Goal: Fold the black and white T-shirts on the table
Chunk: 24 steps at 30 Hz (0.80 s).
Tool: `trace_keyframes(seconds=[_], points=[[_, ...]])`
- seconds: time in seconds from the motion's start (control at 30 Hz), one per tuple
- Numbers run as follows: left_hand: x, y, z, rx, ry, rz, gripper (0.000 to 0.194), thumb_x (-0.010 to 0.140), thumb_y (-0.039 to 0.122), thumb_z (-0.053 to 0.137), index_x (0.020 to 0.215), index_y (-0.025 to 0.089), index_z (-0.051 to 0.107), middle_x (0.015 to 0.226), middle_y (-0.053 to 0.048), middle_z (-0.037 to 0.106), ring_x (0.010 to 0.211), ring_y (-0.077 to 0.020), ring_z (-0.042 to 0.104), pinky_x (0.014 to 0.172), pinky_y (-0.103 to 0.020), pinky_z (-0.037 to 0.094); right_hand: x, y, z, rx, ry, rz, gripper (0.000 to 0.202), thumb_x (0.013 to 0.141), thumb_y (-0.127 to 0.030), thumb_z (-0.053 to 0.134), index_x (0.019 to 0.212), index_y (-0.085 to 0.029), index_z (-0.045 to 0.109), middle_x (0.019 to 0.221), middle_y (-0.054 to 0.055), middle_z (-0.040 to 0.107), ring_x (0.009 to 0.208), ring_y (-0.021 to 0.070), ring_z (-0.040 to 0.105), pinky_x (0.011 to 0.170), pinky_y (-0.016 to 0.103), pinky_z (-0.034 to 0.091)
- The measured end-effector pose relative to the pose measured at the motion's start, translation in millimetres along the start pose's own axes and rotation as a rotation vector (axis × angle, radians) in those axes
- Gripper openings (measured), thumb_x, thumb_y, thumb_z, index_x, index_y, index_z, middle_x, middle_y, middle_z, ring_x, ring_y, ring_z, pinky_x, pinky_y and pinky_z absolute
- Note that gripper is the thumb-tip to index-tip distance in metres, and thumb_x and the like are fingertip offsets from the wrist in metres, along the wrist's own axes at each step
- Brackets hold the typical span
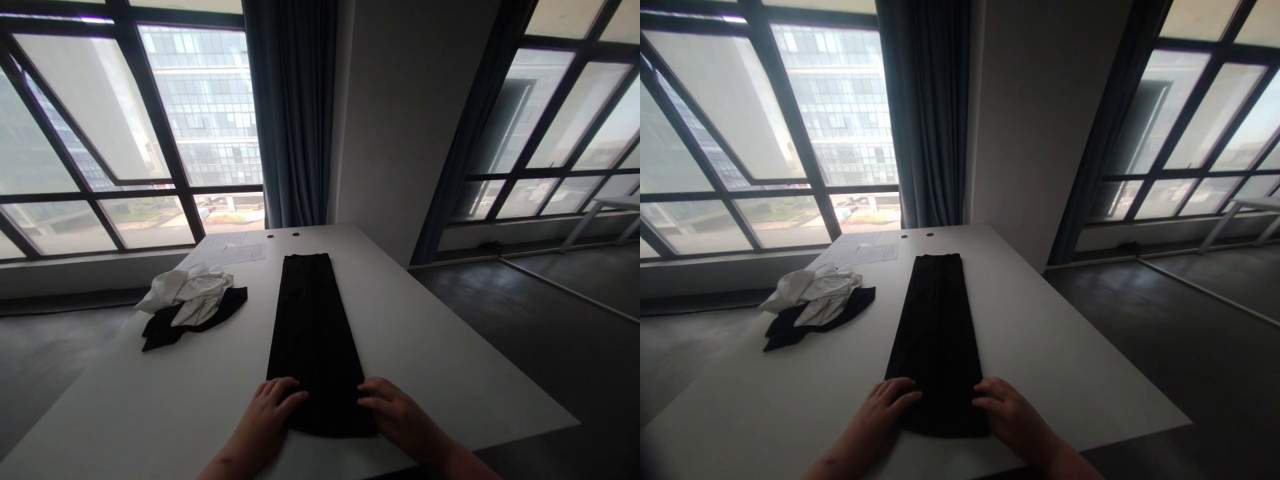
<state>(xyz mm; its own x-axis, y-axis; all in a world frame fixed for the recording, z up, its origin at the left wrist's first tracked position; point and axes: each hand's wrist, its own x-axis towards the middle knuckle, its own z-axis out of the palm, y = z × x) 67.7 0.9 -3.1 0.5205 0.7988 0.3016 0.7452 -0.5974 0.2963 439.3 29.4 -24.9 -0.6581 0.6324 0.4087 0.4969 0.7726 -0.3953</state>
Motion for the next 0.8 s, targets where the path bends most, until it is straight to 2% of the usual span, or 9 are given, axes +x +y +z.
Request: trace_keyframes(seconds=[0.13, 0.27, 0.37, 0.43, 0.5, 0.57, 0.67, 0.73, 0.8], points=[[-24, -33, -9.5, -0.121, -0.035, -0.169, 0.091, 0.055, -0.004, 0.050, 0.137, 0.033, 0.066, 0.142, -0.004, 0.066, 0.135, -0.0269, 0.057, 0.117, -0.049, 0.048, 4, 4, -6, 0.037, -0.200, 0.037, 0.057, 0.086, -0.012, 0.062, 0.140, -0.029, 0.067, 0.150, 0.011, 0.059, 0.148, 0.0298, 0.044, 0.119, 0.052, 0.044], [-33, -50, -8.0, -0.222, -0.048, -0.118, 0.077, 0.054, 0.000, 0.048, 0.121, 0.029, 0.074, 0.138, -0.004, 0.070, 0.141, -0.0268, 0.055, 0.119, -0.051, 0.046, 17, -8, -10, 0.017, -0.223, 0.081, 0.060, 0.083, -0.008, 0.058, 0.139, -0.027, 0.069, 0.154, 0.011, 0.057, 0.153, 0.0324, 0.038, 0.121, 0.060, 0.039], [-33, -54, -8.0, -0.215, -0.074, -0.052, 0.073, 0.055, 0.003, 0.048, 0.117, 0.029, 0.076, 0.136, -0.003, 0.072, 0.141, -0.0269, 0.055, 0.123, -0.057, 0.039, 21, -13, -12, 0.031, -0.223, 0.038, 0.060, 0.081, -0.004, 0.054, 0.134, -0.025, 0.071, 0.147, 0.012, 0.063, 0.151, 0.0315, 0.042, 0.122, 0.066, 0.033], [-33, -52, -10.6, -0.213, -0.094, -0.023, 0.074, 0.057, 0.004, 0.049, 0.123, 0.029, 0.074, 0.134, -0.003, 0.073, 0.136, -0.0251, 0.061, 0.124, -0.055, 0.038, 17, -14, -14, 0.086, -0.199, 0.015, 0.055, 0.082, -0.004, 0.051, 0.129, -0.023, 0.073, 0.138, 0.012, 0.070, 0.145, 0.0289, 0.051, 0.123, 0.067, 0.031], [-36, -44, -15.1, -0.212, -0.107, -0.042, 0.075, 0.060, 0.004, 0.049, 0.126, 0.031, 0.071, 0.129, -0.001, 0.076, 0.127, -0.0217, 0.068, 0.118, -0.045, 0.047, 7, -13, -17, 0.160, -0.166, 0.029, 0.049, 0.083, -0.007, 0.051, 0.124, -0.022, 0.074, 0.128, 0.012, 0.075, 0.136, 0.0262, 0.060, 0.123, 0.063, 0.033], [-40, -30, -21.2, -0.211, -0.123, -0.094, 0.069, 0.067, 0.004, 0.049, 0.125, 0.033, 0.070, 0.121, 0.002, 0.079, 0.113, -0.0183, 0.074, 0.104, -0.032, 0.057, -6, -13, -20, 0.229, -0.126, 0.110, 0.042, 0.086, -0.014, 0.054, 0.122, -0.022, 0.074, 0.122, 0.011, 0.077, 0.128, 0.0260, 0.066, 0.121, 0.057, 0.040], [-40, -6, -32.4, -0.230, -0.105, -0.136, 0.051, 0.079, 0.008, 0.052, 0.119, 0.033, 0.071, 0.107, 0.003, 0.081, 0.097, -0.0165, 0.077, 0.090, -0.025, 0.059, -18, -16, -25, 0.321, -0.052, 0.334, 0.027, 0.093, -0.033, 0.059, 0.108, -0.019, 0.077, 0.107, 0.012, 0.079, 0.106, 0.0282, 0.073, 0.100, 0.046, 0.057], [-34, 4, -39.8, -0.262, -0.055, -0.156, 0.040, 0.085, 0.013, 0.054, 0.117, 0.032, 0.071, 0.102, 0.002, 0.081, 0.092, -0.0171, 0.077, 0.086, -0.025, 0.059, -16, -20, -28, 0.416, -0.001, 0.464, 0.035, 0.096, -0.047, 0.056, 0.091, -0.018, 0.075, 0.087, 0.009, 0.077, 0.085, 0.0256, 0.073, 0.080, 0.039, 0.060], [-22, 6, -45.1, -0.314, -0.006, -0.204, 0.032, 0.090, 0.020, 0.053, 0.116, 0.029, 0.070, 0.097, 0.001, 0.080, 0.085, -0.0175, 0.075, 0.079, -0.026, 0.058, -4, -21, -31, 0.520, 0.071, 0.536, 0.043, 0.097, -0.054, 0.054, 0.087, -0.017, 0.072, 0.080, 0.007, 0.074, 0.076, 0.0235, 0.069, 0.073, 0.037, 0.058]])
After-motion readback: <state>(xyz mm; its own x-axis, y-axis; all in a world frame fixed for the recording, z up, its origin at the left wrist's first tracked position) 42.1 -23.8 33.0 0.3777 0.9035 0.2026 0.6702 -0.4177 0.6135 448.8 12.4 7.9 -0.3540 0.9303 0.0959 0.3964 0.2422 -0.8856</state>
